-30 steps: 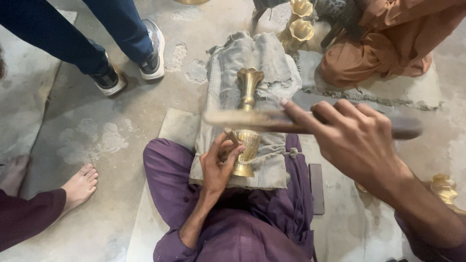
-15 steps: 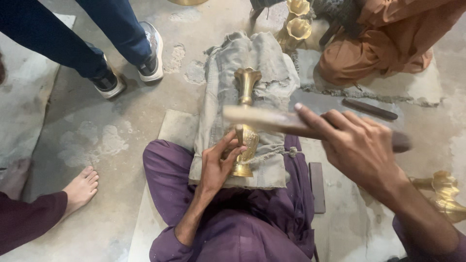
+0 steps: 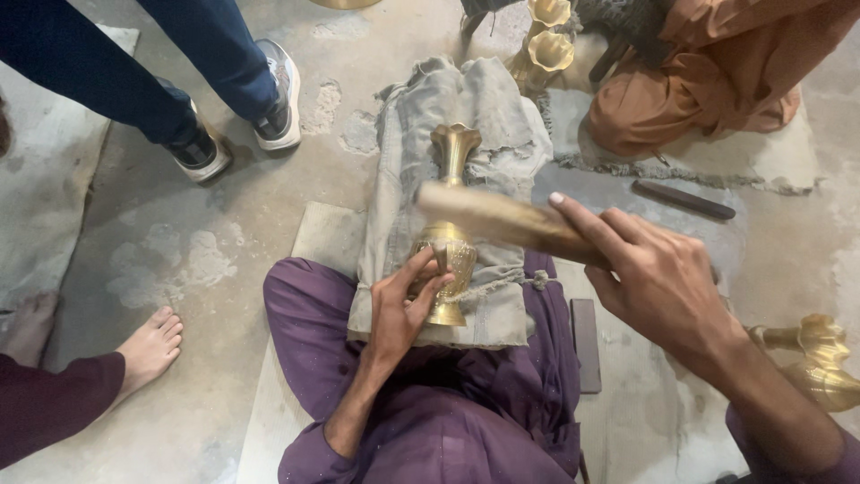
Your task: The person sits cross-legged on the floor holding a brass vase against a cloth-covered board on their lap. They hold a small punch against the vase surface with one hand and repeatedly strike it with a wooden mallet held in the other hand, working the vase's decorated body.
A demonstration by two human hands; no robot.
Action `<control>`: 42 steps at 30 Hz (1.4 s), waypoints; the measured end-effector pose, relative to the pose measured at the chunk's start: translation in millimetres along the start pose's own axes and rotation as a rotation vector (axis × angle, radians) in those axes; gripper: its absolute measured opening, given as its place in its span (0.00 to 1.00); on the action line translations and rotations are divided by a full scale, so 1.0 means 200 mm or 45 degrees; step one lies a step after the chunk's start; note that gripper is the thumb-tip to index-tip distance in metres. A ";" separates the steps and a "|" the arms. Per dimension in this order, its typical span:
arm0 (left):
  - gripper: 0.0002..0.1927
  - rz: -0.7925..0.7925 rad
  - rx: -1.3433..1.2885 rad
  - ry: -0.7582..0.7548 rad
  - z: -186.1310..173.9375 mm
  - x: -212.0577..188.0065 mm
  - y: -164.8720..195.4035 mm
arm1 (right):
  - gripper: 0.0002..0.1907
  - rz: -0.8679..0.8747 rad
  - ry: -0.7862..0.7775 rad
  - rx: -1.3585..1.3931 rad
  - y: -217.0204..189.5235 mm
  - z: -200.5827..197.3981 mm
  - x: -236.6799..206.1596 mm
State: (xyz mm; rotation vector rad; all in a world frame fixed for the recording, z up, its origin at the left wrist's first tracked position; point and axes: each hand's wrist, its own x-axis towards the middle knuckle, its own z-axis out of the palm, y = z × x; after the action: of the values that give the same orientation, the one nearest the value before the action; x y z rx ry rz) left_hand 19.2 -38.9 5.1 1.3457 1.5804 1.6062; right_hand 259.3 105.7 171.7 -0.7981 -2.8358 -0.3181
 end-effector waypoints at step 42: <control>0.19 0.021 0.197 0.063 0.02 -0.07 -0.07 | 0.25 -0.007 0.016 -0.048 -0.01 0.07 -0.13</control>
State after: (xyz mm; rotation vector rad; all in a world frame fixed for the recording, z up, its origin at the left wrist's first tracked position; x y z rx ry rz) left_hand 24.5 -46.3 -13.1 1.4110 1.7582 1.5648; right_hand 278.1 95.6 152.0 -0.7935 -2.8288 -0.3774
